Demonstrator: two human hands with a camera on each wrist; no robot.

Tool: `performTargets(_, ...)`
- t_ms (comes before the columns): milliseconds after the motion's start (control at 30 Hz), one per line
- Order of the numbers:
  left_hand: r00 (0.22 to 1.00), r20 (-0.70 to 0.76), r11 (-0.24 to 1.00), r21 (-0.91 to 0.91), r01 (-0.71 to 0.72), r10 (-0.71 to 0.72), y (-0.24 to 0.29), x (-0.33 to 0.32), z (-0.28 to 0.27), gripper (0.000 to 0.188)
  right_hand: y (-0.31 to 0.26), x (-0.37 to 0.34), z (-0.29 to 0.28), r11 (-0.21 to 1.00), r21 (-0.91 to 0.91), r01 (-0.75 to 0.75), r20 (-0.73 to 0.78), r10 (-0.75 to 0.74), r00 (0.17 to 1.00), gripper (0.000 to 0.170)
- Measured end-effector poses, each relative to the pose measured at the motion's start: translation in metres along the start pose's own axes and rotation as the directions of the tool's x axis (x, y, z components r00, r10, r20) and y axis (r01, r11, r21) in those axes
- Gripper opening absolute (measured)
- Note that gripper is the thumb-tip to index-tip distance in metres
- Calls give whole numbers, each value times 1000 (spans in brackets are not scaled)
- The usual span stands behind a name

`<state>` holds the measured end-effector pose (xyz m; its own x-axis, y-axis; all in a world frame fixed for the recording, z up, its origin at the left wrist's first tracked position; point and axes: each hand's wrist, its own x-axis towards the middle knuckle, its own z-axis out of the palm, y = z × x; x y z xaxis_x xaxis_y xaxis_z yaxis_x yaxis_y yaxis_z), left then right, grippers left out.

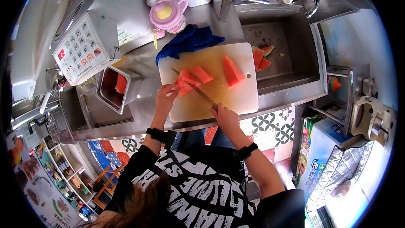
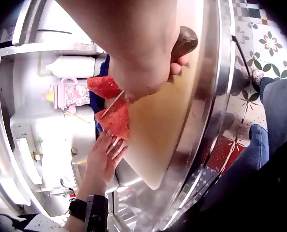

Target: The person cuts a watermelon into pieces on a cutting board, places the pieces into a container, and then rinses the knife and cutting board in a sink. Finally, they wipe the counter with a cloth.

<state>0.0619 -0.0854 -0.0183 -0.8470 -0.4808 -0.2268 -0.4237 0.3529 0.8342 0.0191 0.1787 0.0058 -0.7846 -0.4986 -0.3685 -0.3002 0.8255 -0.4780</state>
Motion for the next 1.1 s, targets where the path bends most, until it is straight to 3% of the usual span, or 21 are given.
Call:
performTargets(133, 999, 39, 1000, 3, 9, -9, -1, 2, 0, 36, 4, 10, 3, 998, -2, -55, 23, 55, 998, 40)
performTargets(233, 999, -19, 997, -70, -30, 29, 1, -1, 0, 37, 4, 7, -2, 1000, -5, -31, 46, 31, 998, 40)
performTargets(433, 999, -34, 1000, 15, -27, 27, -12, -6, 1, 26, -2, -17, -3, 997, 75, 30, 70, -35, 997, 40)
performTargets(533, 996, -21, 996, 25, 83, -83, -9, -7, 3, 18, -8, -19, -5, 996, 82, 20, 44, -24, 999, 40)
performTargets(833, 1000, -8, 998, 61, 0, 1, -8, -7, 2, 16, -11, -13, -4, 996, 62, 63, -4, -63, 998, 39)
performTargets(1033, 999, 13, 998, 52, 29, -30, -5, -5, 1, 17, -5, 3, 14, 996, 33, -82, 111, 77, 991, 36)
performTargets(1100, 1000, 21, 1000, 27, 7, -8, -7, -4, 0, 17, -4, 5, 17, 998, 63, -10, 27, 8, 1000, 38)
